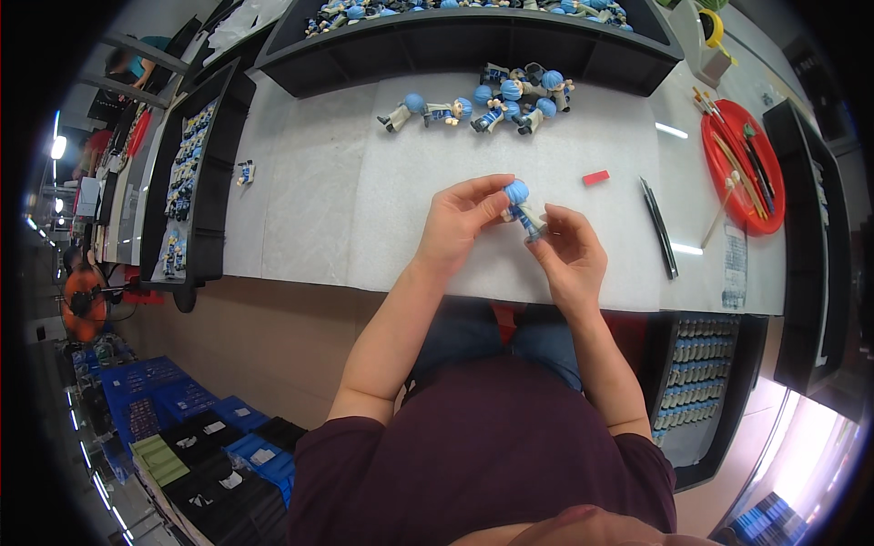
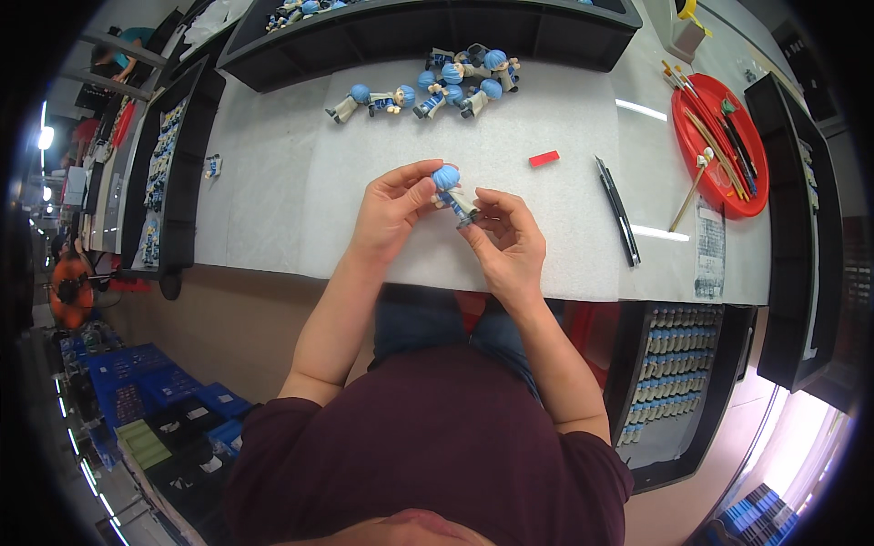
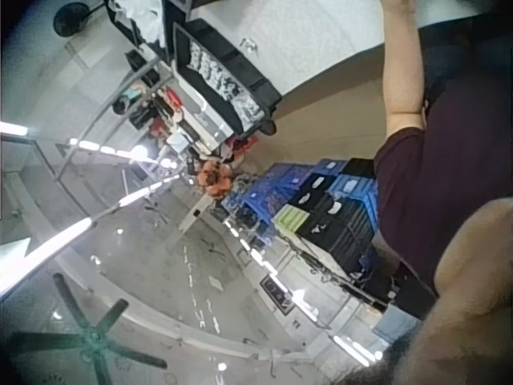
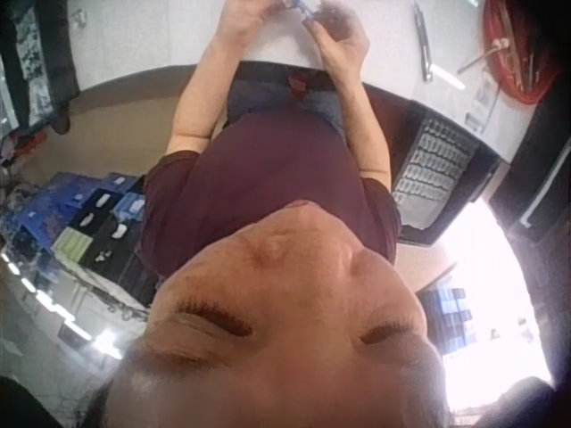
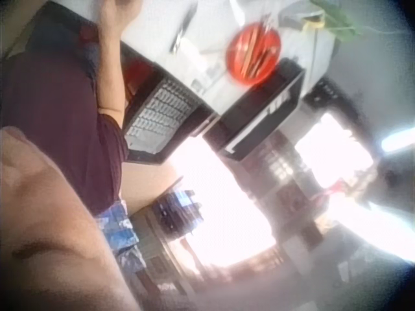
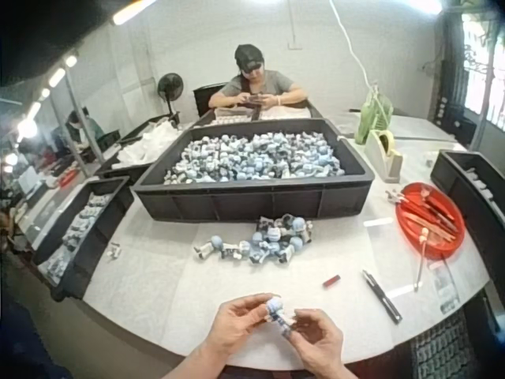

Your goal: The person assembles small plastic toy figures by hand at a workstation. They pick up a figure body and a separate head, attach the head to the body, and place the completed figure into a black tray. The process is repeated continuously with multiple identical figures.

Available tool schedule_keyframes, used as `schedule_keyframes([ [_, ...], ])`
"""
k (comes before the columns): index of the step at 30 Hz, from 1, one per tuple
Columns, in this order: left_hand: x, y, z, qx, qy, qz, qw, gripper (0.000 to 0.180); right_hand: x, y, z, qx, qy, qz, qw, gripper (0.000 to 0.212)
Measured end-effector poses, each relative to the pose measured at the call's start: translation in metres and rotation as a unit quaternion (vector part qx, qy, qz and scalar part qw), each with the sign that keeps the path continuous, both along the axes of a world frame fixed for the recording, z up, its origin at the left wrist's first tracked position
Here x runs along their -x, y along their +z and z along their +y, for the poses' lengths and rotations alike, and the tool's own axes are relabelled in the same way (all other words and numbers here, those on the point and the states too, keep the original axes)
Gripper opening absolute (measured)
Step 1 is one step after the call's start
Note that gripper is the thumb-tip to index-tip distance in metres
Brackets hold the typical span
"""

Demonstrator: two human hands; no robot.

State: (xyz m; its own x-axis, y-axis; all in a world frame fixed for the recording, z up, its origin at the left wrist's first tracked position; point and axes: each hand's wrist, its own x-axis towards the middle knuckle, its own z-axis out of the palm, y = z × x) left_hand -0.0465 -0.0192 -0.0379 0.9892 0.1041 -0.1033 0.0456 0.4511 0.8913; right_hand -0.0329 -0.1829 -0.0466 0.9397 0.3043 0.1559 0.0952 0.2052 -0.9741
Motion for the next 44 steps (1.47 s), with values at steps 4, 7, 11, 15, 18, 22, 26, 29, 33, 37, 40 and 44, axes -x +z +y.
schedule_keyframes([
  [4,-0.001,-0.003,0.001,-0.012,0.0,-0.05,0.999,0.028,-0.001,-0.003,0.0,-0.01,0.002,-0.003,1.0,0.038],
  [7,0.0,-0.001,0.002,0.003,0.003,-0.066,0.998,0.031,0.0,0.0,-0.001,-0.025,0.002,0.009,1.0,0.038],
  [11,0.0,0.0,0.0,0.021,-0.004,-0.061,0.998,0.035,0.0,0.006,-0.004,-0.053,0.014,0.013,0.998,0.038],
  [15,0.0,0.002,0.0,0.029,-0.007,-0.057,0.998,0.036,0.0,0.005,-0.003,-0.045,0.012,0.009,0.999,0.038],
  [18,0.0,0.003,-0.001,0.033,-0.013,-0.059,0.998,0.036,0.001,0.006,-0.002,-0.044,0.008,0.016,0.999,0.037],
  [22,0.001,0.003,-0.001,0.037,-0.015,-0.058,0.998,0.037,0.001,0.006,-0.001,-0.041,0.006,0.017,0.999,0.037],
  [26,0.001,0.004,-0.002,0.047,-0.025,-0.076,0.996,0.035,0.001,0.005,0.0,-0.024,0.011,0.033,0.999,0.037],
  [29,0.0,0.004,-0.002,0.038,-0.034,-0.086,0.995,0.035,0.001,0.005,0.001,-0.019,0.001,0.027,0.999,0.039],
  [33,0.001,0.009,-0.004,0.052,-0.036,-0.074,0.995,0.035,0.0,0.002,0.002,-0.032,-0.014,0.012,0.999,0.043],
  [37,0.0,0.008,-0.003,-0.026,-0.037,-0.047,0.998,0.035,0.0,0.0,0.002,-0.031,-0.018,0.003,0.999,0.045],
  [40,0.0,0.004,-0.003,-0.023,-0.034,-0.068,0.997,0.036,0.0,-0.003,0.001,-0.021,-0.023,-0.021,0.999,0.046],
  [44,0.0,0.004,-0.003,-0.001,-0.033,-0.111,0.993,0.038,0.0,-0.002,0.002,-0.014,-0.021,-0.029,0.999,0.049],
])
